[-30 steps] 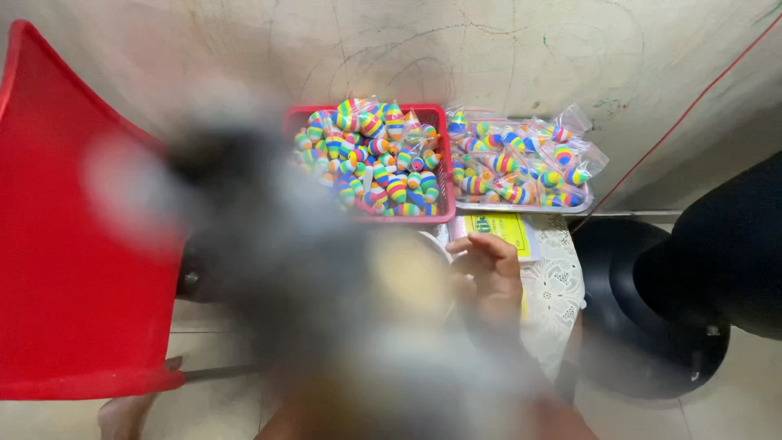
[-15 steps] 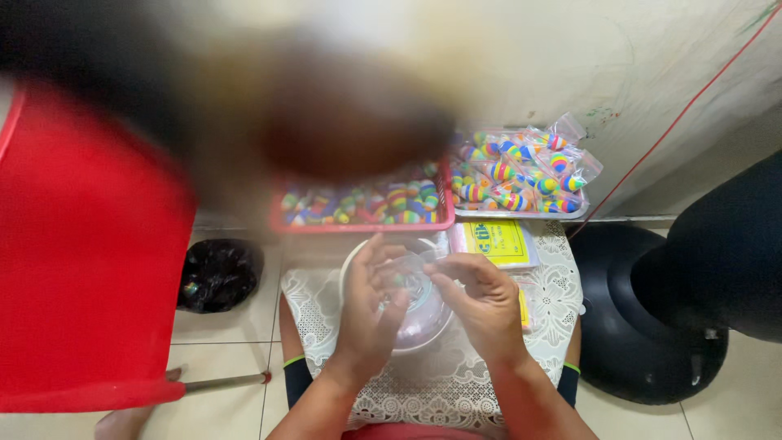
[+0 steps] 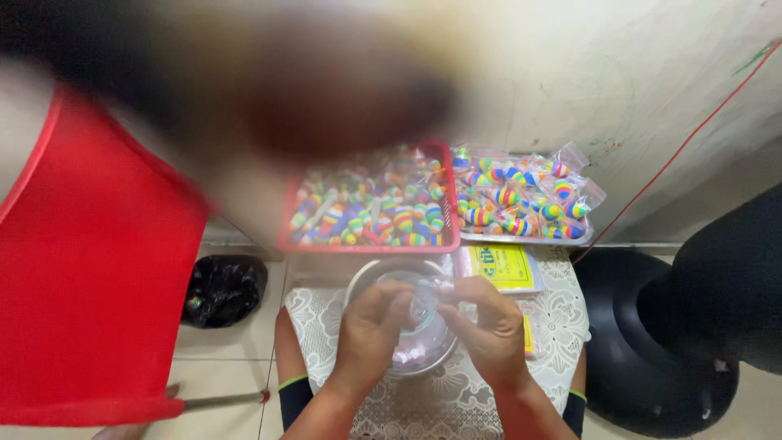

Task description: The person picks up small, colorful, spiral-patterned objects from a red tray and places them into individual clear plastic bags, using their hands to open each bag and slide the object inside.

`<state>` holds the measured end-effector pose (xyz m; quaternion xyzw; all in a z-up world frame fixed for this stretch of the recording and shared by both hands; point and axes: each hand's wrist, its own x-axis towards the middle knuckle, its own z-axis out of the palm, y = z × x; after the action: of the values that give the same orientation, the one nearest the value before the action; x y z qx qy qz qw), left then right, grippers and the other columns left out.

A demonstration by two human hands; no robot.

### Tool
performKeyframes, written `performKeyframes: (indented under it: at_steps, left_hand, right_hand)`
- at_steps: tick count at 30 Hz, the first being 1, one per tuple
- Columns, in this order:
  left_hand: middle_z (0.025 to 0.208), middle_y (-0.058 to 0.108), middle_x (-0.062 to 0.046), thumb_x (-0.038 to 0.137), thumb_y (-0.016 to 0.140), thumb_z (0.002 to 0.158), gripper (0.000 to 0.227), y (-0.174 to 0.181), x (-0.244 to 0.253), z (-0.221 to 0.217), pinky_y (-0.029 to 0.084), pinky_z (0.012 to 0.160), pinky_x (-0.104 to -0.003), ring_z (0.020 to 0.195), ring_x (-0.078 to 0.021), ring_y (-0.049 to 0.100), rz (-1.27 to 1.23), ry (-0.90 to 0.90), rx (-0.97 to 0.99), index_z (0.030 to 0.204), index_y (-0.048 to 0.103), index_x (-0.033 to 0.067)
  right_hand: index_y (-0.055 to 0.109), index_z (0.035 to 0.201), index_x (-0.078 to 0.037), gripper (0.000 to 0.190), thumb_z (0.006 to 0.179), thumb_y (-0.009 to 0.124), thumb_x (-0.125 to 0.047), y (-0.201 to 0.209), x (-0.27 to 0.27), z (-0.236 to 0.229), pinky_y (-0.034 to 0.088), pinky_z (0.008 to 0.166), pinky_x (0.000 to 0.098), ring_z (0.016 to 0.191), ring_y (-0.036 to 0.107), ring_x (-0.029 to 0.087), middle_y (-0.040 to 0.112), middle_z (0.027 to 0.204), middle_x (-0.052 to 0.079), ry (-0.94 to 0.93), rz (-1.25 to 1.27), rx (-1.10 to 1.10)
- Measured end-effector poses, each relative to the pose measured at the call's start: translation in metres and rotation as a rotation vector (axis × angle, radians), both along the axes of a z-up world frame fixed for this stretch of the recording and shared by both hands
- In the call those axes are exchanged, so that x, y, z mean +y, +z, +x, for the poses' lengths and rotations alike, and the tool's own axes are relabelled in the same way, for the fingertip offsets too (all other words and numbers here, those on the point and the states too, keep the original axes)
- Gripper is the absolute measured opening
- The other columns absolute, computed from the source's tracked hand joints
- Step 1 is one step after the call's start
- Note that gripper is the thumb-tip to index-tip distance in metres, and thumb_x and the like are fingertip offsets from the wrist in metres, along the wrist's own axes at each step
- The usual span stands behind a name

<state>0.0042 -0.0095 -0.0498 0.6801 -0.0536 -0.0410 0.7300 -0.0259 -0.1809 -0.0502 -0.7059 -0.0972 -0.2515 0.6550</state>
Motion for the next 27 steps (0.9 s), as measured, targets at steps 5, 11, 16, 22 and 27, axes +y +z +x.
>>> performKeyframes:
  at_steps: [5,11,16,22,27]
  left_hand:
    - [0.066,0.068,-0.002,0.027,0.068,0.096,0.019,0.008,-0.002,-0.005,0.053,0.068,-0.026,0.065,-0.0111,0.063,-0.003,-0.012,0.064,0.096,0.077,0.0104]
    - [0.081,0.071,-0.001,0.035,0.06,0.097,0.028,0.002,0.009,0.002,0.042,0.046,-0.027,0.064,-0.01,0.053,-0.016,0.045,0.047,0.107,0.074,0.0135]
    - [0.113,0.081,0.003,0.04,0.068,0.091,0.032,0.01,0.005,0.001,0.059,0.089,-0.027,0.102,-0.009,0.073,0.13,0.006,-0.021,0.11,0.078,0.0165]
    - [0.076,0.072,0.005,0.031,0.066,0.098,0.025,-0.001,0.0,0.003,0.054,0.067,-0.024,0.066,-0.0073,0.064,0.01,-0.026,0.051,0.098,0.083,0.0124]
    - [0.093,0.08,0.0,0.042,0.067,0.091,0.04,0.006,0.004,-0.001,0.057,0.072,-0.025,0.078,-0.0075,0.069,0.059,-0.014,0.026,0.119,0.075,0.0142]
  right_hand:
    - [0.078,0.098,-0.01,0.01,0.09,0.073,-0.007,0.003,0.002,-0.005,0.054,0.096,0.0346,0.101,0.073,0.022,0.079,0.107,0.011,-0.047,-0.066,0.022]
    - [0.08,0.101,-0.008,0.013,0.092,0.073,-0.014,-0.004,-0.004,-0.004,0.054,0.1,0.0353,0.106,0.072,0.022,0.078,0.11,0.012,-0.086,0.073,0.09]
    - [0.079,0.097,-0.008,0.009,0.09,0.074,-0.011,-0.012,0.001,-0.001,0.056,0.089,0.0315,0.092,0.073,0.017,0.079,0.098,0.007,-0.099,-0.05,0.086]
    - [0.079,0.093,-0.008,0.006,0.091,0.074,-0.01,-0.011,0.002,-0.004,0.053,0.082,0.0286,0.085,0.072,0.014,0.08,0.093,0.005,-0.17,-0.159,0.069]
    - [0.08,0.101,-0.009,0.012,0.093,0.074,-0.016,-0.015,-0.004,-0.009,0.049,0.078,0.0284,0.076,0.063,0.012,0.075,0.085,0.001,-0.173,-0.166,0.103]
